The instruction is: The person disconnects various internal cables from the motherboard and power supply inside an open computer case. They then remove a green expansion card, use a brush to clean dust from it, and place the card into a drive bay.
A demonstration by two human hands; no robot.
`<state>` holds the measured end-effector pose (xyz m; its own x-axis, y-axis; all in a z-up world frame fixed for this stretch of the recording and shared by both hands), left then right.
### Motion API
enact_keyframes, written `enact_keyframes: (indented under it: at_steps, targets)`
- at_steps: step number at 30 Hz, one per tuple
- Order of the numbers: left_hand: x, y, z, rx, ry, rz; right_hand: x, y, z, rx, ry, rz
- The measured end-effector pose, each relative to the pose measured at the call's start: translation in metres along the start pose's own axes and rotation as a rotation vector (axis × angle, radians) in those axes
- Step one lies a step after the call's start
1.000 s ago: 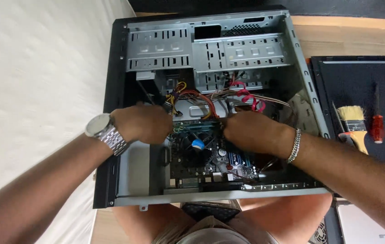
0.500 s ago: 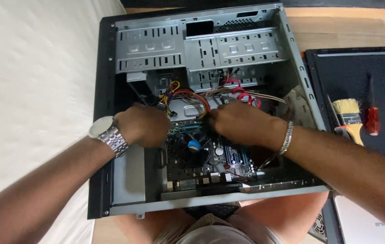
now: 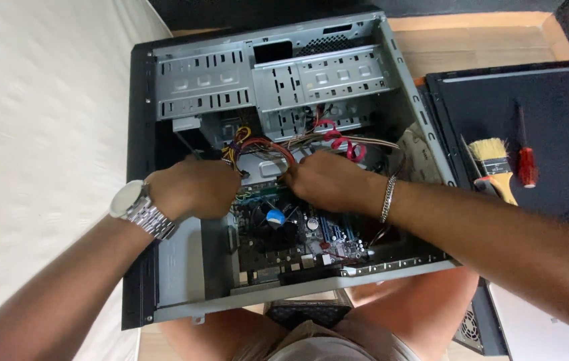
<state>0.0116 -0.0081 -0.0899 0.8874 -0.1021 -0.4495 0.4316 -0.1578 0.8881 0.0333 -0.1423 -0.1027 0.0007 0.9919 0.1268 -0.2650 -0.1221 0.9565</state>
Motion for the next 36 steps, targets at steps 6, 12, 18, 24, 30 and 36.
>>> enact_keyframes:
  at_steps: [6, 12, 18, 24, 30, 36]
  targets:
    - [-0.016, 0.052, 0.022, 0.038, -0.184, 0.236, 0.002, 0.020, 0.015, 0.048, -0.054, 0.088]
    - [-0.014, 0.121, 0.044, -0.252, -0.368, 0.799, -0.015, 0.127, 0.057, 0.376, -0.308, 0.607]
    - [-0.062, 0.181, 0.044, -0.835, -0.528, 1.113, -0.068, 0.161, 0.096, 0.826, -0.707, 1.073]
    - [-0.062, 0.159, 0.048, -0.791, -0.593, 1.224, -0.072, 0.113, 0.093, 1.177, -0.754, 0.898]
    - [-0.045, 0.130, 0.097, -0.032, -0.520, 1.187, -0.074, 0.103, 0.096, 1.157, -0.771, 0.864]
    - [-0.047, 0.134, 0.100, -0.057, -0.475, 1.280, -0.075, 0.100, 0.100, 1.157, -0.842, 0.878]
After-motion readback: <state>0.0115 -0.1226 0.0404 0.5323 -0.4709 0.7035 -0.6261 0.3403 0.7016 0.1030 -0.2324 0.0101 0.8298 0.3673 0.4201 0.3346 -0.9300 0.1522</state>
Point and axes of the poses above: each hand's wrist, its own x-axis towards the middle knuckle, its own y-axis out of the back of the hand, z = x × y, the point moved 9 cm from there along x, towards the middle knuckle, and after that the axes turned 12 degrees about z, right-handed, at the moved point
